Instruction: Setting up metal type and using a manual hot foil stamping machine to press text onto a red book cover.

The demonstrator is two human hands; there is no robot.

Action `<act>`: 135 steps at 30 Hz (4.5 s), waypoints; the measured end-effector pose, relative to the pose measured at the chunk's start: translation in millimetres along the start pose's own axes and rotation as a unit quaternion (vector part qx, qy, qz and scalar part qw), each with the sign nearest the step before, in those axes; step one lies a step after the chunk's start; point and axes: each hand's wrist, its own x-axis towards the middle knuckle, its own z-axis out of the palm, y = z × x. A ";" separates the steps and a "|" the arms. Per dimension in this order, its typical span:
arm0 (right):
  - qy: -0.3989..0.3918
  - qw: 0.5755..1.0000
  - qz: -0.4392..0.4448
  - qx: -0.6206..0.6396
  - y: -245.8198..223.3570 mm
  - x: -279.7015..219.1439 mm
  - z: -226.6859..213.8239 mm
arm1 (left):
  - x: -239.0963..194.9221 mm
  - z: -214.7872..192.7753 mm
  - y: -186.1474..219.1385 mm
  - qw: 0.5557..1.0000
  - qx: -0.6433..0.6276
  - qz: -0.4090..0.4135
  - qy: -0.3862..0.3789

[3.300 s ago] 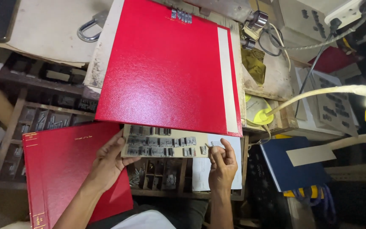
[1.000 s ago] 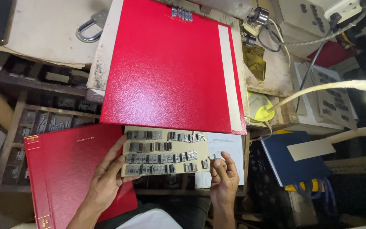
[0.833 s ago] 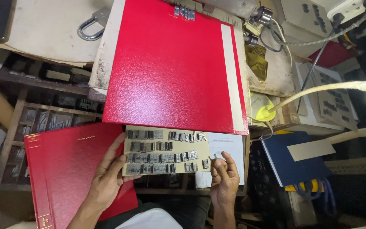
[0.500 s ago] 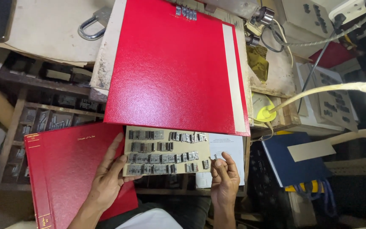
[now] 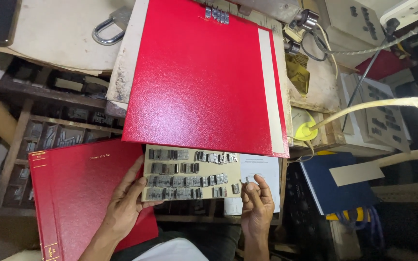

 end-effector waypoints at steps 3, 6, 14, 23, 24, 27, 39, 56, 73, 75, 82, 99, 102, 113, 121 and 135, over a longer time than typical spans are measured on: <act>0.001 1.000 -0.003 0.002 2.0 1.2 -0.3 | 6.1 -6.8 -9.6 1.000 -0.003 0.011 -0.005; 0.000 1.000 -0.007 0.003 -0.5 1.4 -0.2 | 12.9 -11.1 -20.7 0.999 -0.012 0.031 -0.013; -0.007 1.000 -0.003 -0.003 -2.3 -0.5 0.2 | 2.2 2.2 -6.9 1.000 0.000 0.013 0.014; -0.043 0.999 -0.011 0.006 -1.4 1.2 -3.8 | 9.1 -6.9 -19.9 0.998 0.005 0.055 0.002; -0.040 0.999 -0.013 0.009 0.0 2.1 -5.1 | 9.4 -8.0 -20.6 0.998 0.003 0.056 -0.006; -0.034 0.999 -0.012 0.009 0.2 2.6 -4.5 | 4.3 -1.3 -12.2 0.999 0.010 0.051 -0.008; -0.003 0.929 -0.230 -0.290 -20.5 -21.4 29.7 | 2.4 -0.9 -9.6 0.998 0.010 0.054 -0.024; -0.174 0.862 -0.340 -0.332 -17.7 -22.2 81.6 | 0.9 4.9 -7.0 0.997 -0.002 0.077 -0.009; -0.176 0.871 -0.337 -0.312 -19.1 -28.9 86.3 | 0.4 3.8 -7.2 0.996 -0.002 0.087 -0.028; -0.174 0.870 -0.340 -0.311 -19.5 -30.0 89.1 | 1.5 2.5 -8.5 0.996 -0.005 0.084 -0.026; -0.177 0.858 -0.365 -0.316 -18.8 -27.8 92.2 | 0.8 2.5 -8.7 0.996 -0.017 0.083 -0.033; -0.011 0.852 -0.323 -0.411 -38.7 -54.8 74.8 | -13.2 19.7 8.3 0.998 -0.030 0.063 -0.004; -0.011 0.869 -0.305 -0.390 -41.1 -56.8 75.0 | -13.7 20.1 8.5 0.998 -0.028 0.062 -0.005; -0.036 0.860 -0.321 -0.395 -37.8 -55.1 81.8 | -13.4 20.6 8.6 0.998 -0.024 0.061 -0.003; -0.056 0.830 -0.329 -0.448 -34.0 -53.9 82.7 | -15.9 25.5 13.9 0.999 -0.020 0.003 0.040; -0.079 0.786 -0.392 -0.471 -17.8 -39.6 78.7 | -11.5 17.4 4.6 0.999 -0.026 0.026 0.020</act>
